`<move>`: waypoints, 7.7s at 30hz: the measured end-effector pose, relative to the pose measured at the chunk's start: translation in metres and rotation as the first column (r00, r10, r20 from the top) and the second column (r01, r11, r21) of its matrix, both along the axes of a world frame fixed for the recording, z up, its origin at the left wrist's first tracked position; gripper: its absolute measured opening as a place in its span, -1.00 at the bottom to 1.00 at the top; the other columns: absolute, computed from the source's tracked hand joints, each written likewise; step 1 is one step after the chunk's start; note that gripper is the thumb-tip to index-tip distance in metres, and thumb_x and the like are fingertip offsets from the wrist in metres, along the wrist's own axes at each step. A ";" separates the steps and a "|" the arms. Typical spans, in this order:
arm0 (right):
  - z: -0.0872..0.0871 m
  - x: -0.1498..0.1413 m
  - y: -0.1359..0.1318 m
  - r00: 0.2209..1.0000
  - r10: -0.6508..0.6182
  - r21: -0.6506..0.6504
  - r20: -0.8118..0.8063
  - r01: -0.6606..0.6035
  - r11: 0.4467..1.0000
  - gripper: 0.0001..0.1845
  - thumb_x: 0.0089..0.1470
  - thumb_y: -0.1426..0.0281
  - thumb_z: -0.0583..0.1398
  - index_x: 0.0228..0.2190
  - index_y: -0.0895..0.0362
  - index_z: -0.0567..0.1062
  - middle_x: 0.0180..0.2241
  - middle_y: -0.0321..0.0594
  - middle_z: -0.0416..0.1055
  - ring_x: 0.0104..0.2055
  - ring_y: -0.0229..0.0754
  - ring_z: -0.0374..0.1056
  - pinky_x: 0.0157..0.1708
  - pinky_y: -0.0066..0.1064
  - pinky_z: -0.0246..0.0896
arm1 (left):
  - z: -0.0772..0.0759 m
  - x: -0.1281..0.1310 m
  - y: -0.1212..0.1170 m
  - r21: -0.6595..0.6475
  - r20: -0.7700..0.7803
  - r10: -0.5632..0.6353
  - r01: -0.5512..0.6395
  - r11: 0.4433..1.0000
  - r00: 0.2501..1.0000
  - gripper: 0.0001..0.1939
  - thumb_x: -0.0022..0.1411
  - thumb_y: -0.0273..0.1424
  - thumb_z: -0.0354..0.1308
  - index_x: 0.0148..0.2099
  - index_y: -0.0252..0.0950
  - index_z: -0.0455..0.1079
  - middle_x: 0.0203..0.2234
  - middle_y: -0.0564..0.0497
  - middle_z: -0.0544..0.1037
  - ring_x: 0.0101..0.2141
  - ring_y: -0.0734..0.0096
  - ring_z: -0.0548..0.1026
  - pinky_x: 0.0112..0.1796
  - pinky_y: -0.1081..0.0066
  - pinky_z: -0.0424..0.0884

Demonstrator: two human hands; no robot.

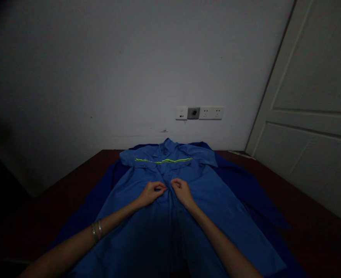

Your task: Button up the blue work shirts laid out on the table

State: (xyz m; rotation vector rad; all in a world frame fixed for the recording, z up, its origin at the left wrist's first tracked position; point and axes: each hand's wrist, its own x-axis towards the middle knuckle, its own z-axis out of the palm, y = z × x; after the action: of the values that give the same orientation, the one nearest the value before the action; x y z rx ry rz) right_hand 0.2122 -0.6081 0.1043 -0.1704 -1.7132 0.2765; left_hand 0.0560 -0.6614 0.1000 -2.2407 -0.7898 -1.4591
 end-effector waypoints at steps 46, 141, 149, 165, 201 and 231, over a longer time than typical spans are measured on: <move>0.001 0.011 -0.007 0.996 -0.076 0.129 -0.054 0.082 0.988 -0.63 -0.10 0.25 0.05 -0.44 0.27 0.51 -0.44 -0.12 0.47 -0.37 -0.17 0.36 -0.30 -0.37 0.21 | -0.010 0.017 0.003 0.296 0.122 0.069 -0.103 0.950 0.990 -0.87 0.09 -0.44 0.03 -0.38 -0.35 0.38 -0.45 0.00 0.47 -0.37 0.43 0.41 -0.29 0.43 0.30; 0.002 0.024 -0.005 0.984 -0.154 0.356 0.087 0.114 0.928 -0.81 -0.10 0.39 0.13 -0.44 0.19 0.52 -0.41 -0.17 0.47 -0.34 -0.19 0.37 -0.27 -0.36 0.23 | -0.013 0.028 0.010 0.221 0.254 -0.122 0.065 0.973 0.959 -0.91 0.06 -0.42 0.07 -0.33 -0.32 0.26 -0.53 0.07 0.48 -0.43 0.45 0.46 -0.32 0.45 0.30; 0.000 0.025 -0.009 0.964 -0.257 0.458 0.066 0.200 0.866 -0.83 -0.04 0.41 0.12 -0.42 0.17 0.51 -0.41 -0.18 0.44 -0.34 -0.23 0.33 -0.28 -0.41 0.20 | -0.013 0.028 0.009 0.187 0.285 -0.138 0.086 0.979 0.949 -0.89 0.08 -0.42 0.03 -0.31 -0.29 0.15 -0.67 0.18 0.37 -0.59 0.55 0.36 -0.49 0.54 0.21; -0.005 0.025 -0.018 0.903 -0.425 0.606 0.053 0.309 0.733 -0.83 0.04 0.42 0.09 -0.38 0.15 0.48 -0.37 -0.17 0.42 -0.26 -0.19 0.30 -0.22 -0.38 0.16 | -0.009 0.029 0.009 0.089 0.366 -0.194 0.173 0.981 0.910 -0.72 -0.07 -0.55 0.07 -0.27 -0.29 0.10 -0.65 0.22 0.35 -0.59 0.59 0.38 -0.48 0.57 0.24; -0.009 0.022 -0.017 0.739 -0.654 0.739 -0.162 0.530 0.415 -0.86 0.08 0.48 0.03 -0.37 0.17 0.38 -0.33 -0.16 0.34 -0.24 -0.17 0.17 -0.26 -0.36 0.10 | 0.002 0.009 0.004 0.443 -0.128 0.376 -0.286 0.850 0.918 -0.80 0.13 -0.35 0.06 -0.20 -0.22 0.45 -0.10 -0.02 0.43 0.04 0.23 0.19 0.04 0.13 0.08; -0.010 0.022 -0.031 0.595 -0.731 0.752 -0.334 0.636 0.174 -0.83 0.04 0.41 0.09 -0.31 0.09 0.46 -0.04 -0.09 0.20 0.06 -0.01 -0.04 0.05 0.10 -0.25 | -0.003 0.015 -0.003 0.388 -0.010 0.367 -0.334 0.859 0.930 -0.82 0.12 -0.41 0.03 -0.27 -0.18 0.46 -0.28 0.04 0.53 -0.01 0.30 0.27 0.08 0.04 -0.13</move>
State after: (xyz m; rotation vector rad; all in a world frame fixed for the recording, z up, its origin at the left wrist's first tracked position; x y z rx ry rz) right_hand 0.2342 -0.6392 0.0942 -0.2442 -1.4977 -1.2967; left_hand 0.0705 -0.6642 0.0965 -1.7455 -0.7634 -1.2114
